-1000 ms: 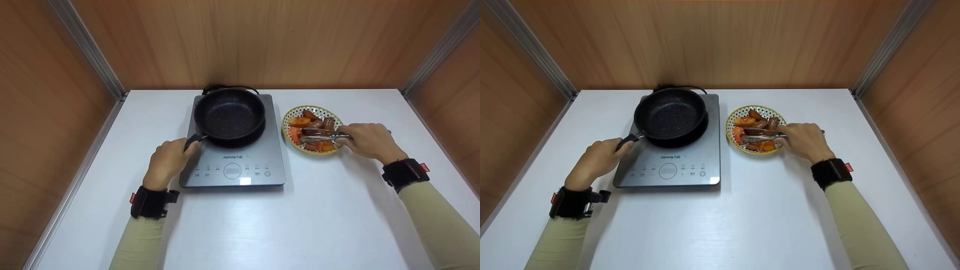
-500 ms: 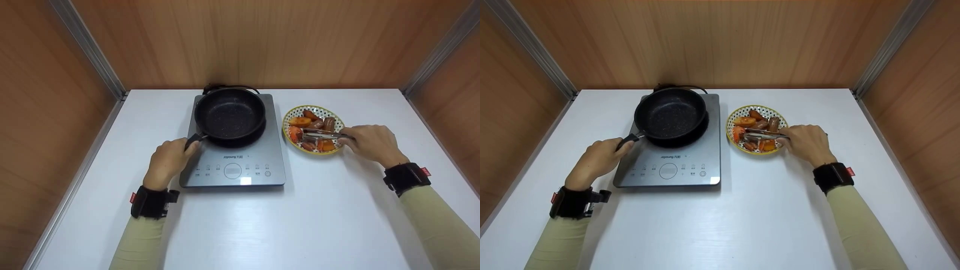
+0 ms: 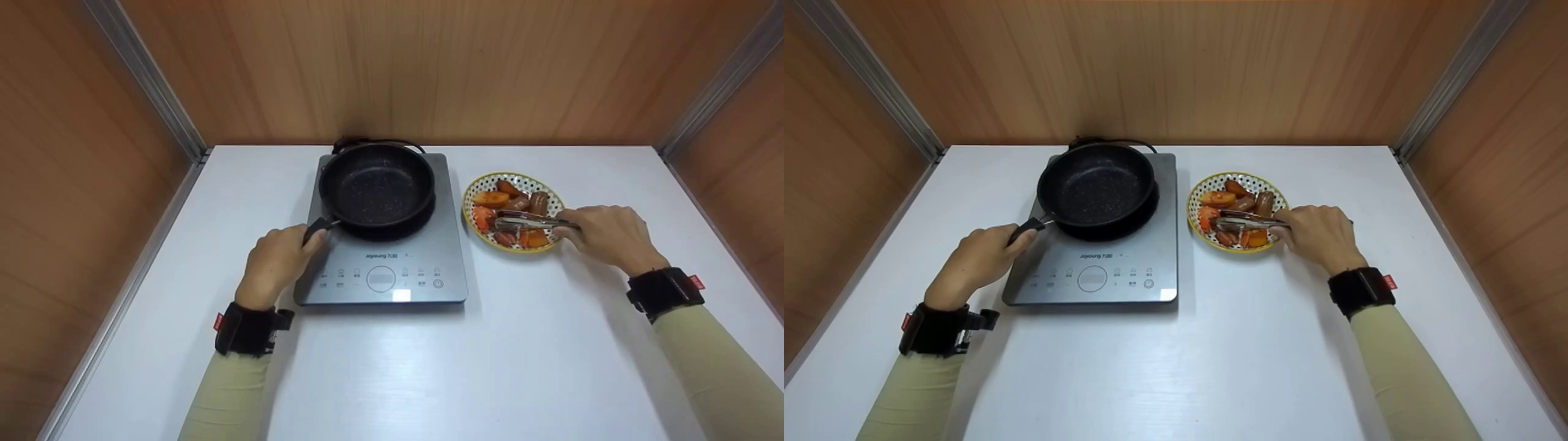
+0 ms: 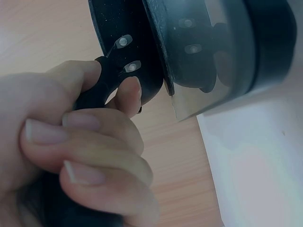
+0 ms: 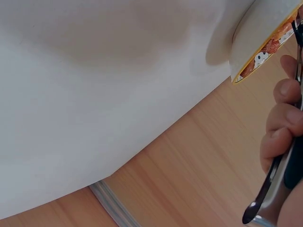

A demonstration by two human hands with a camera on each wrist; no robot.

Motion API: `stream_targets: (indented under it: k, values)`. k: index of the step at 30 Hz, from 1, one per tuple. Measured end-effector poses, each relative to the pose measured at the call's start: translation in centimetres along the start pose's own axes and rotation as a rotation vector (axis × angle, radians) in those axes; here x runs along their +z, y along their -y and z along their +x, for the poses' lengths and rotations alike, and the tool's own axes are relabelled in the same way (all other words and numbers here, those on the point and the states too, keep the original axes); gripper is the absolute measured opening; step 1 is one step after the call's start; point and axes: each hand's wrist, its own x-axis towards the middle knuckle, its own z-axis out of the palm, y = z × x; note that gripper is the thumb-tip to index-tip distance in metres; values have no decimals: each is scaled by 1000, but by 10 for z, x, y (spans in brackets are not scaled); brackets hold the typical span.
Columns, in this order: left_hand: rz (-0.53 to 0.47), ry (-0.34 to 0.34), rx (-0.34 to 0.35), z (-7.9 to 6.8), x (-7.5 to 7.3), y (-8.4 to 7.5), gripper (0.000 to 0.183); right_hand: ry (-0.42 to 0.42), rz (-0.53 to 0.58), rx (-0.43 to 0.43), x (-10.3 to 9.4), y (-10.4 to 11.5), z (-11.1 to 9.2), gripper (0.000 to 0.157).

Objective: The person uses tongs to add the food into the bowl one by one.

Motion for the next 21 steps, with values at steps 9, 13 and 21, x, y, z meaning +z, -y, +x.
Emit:
stream_targets:
  k: [9,13,21]
  values:
    - [3,1,-7,-1,0,-1,44,-40,25,32,3,-1,-5,26]
    - [3,-9,-8,-1,0,-1,44,-77,33,23,4,-1,-6,21]
    - [7,-4,-13,0,1,-1,44,-109,36,36,1,-1,-7,21]
